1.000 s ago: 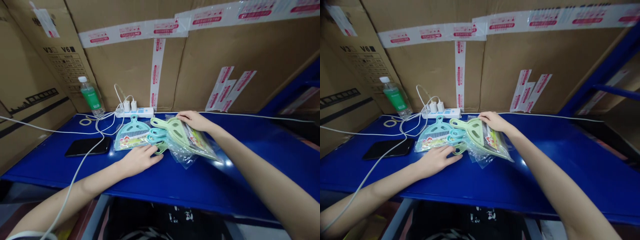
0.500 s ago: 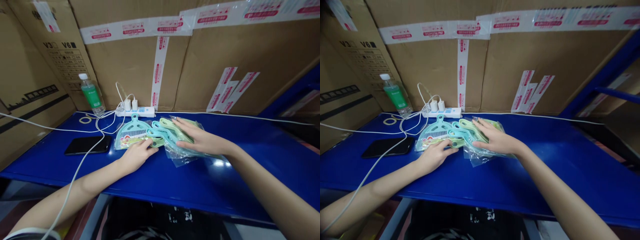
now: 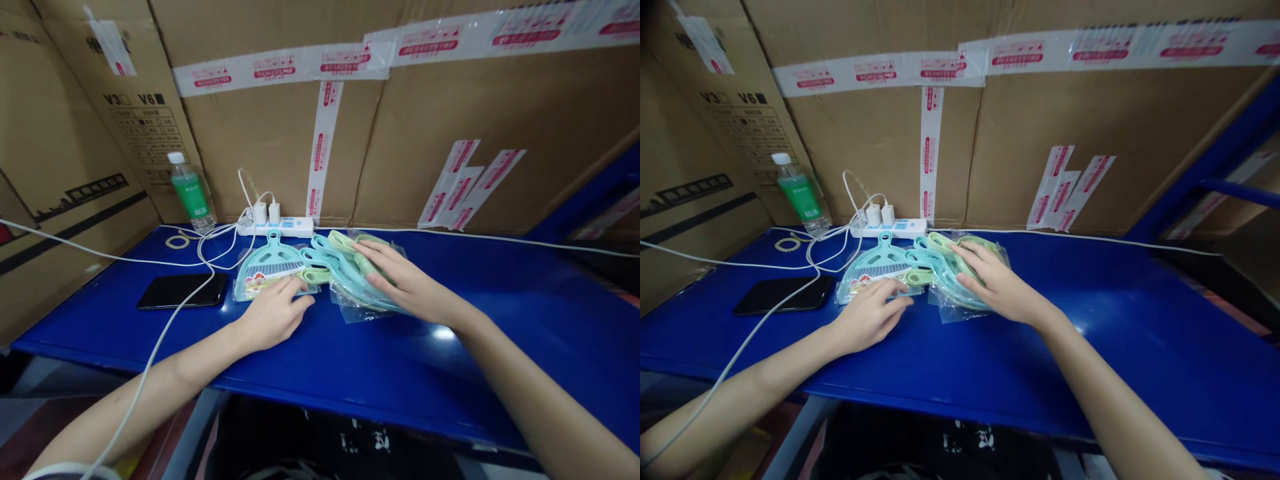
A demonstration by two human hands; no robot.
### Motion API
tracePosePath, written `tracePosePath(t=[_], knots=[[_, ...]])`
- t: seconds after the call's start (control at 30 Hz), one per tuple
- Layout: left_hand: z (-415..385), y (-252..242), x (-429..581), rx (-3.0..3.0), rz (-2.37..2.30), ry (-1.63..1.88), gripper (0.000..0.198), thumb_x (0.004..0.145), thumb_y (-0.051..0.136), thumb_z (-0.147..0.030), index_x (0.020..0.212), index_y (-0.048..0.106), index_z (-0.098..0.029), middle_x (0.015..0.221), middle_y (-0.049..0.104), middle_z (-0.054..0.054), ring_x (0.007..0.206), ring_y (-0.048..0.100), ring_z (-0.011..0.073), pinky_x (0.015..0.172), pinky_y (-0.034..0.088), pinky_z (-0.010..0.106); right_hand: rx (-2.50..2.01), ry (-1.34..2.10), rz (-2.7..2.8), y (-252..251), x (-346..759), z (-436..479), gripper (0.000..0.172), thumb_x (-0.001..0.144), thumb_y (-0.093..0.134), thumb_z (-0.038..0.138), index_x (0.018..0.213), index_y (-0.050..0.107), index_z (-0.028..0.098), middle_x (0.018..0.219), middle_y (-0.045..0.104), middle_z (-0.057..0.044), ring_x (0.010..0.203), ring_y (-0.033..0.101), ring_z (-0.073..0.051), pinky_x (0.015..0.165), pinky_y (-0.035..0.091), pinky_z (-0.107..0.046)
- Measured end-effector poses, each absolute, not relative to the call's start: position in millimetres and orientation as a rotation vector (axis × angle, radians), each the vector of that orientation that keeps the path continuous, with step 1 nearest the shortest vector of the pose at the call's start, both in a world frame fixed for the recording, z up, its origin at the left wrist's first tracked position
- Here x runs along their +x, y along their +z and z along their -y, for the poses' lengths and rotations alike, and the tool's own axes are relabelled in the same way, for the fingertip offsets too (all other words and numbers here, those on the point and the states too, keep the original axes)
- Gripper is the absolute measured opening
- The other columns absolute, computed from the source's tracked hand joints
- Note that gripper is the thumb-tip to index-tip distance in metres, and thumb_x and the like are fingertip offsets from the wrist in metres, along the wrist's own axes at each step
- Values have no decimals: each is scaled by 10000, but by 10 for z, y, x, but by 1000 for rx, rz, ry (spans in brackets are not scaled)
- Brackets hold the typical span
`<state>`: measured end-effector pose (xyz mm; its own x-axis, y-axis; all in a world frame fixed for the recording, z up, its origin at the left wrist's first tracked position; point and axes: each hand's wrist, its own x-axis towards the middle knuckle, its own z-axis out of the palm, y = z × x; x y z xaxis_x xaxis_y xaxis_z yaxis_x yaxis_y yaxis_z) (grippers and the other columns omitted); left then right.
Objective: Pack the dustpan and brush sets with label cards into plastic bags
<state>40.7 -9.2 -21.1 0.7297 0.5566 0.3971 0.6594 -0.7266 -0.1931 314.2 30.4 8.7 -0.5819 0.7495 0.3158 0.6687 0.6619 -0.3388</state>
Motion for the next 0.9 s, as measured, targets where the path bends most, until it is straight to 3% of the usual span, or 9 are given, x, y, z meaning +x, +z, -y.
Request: tracePosePath(t=[0.17,0.33,0.57,0.83,0.9], knots=[[144,-229,438,-2669,799,-308,220,982,391,-207,880,581,-165,752,579,18,594,578,151,532,446,270,-1119,166,2428,71,3154,-267,645,973,263,577,1541,233,272,1553,343,-132,1431,290,-321,1120,301,-576],[161,-225,445,-2679,782,-228,205,977,378,-192,858,543,-169,730,572,11,556,559,149,489,389,278,-1155,90,2434,56,3170,-246,631,985,294,530,1551,189,273,1549,337,-158,1419,311,-337,1096,329,-596],[179,-209,464,-2718,773,-167,172,934,451,-196,774,514,-185,647,566,-12,528,561,151,498,398,286,-1096,-187,2469,25,3016,-82,662,992,310,513,1566,66,290,1542,333,-189,1422,298,-352,1062,365,-622],[179,-191,471,-2743,782,-143,185,928,486,-203,746,517,-183,654,591,-6,532,582,163,499,406,295,-1079,-291,2472,-76,2988,-52,687,987,333,504,1569,53,270,1553,307,-206,1404,327,-378,1029,407,-619],[181,-190,471,-2749,785,-136,186,931,484,-203,750,520,-182,658,596,-4,533,585,164,498,407,293,-1037,-389,2445,-48,2959,-34,664,986,353,489,1561,147,229,1531,335,-234,1409,306,-396,1027,398,-637]])
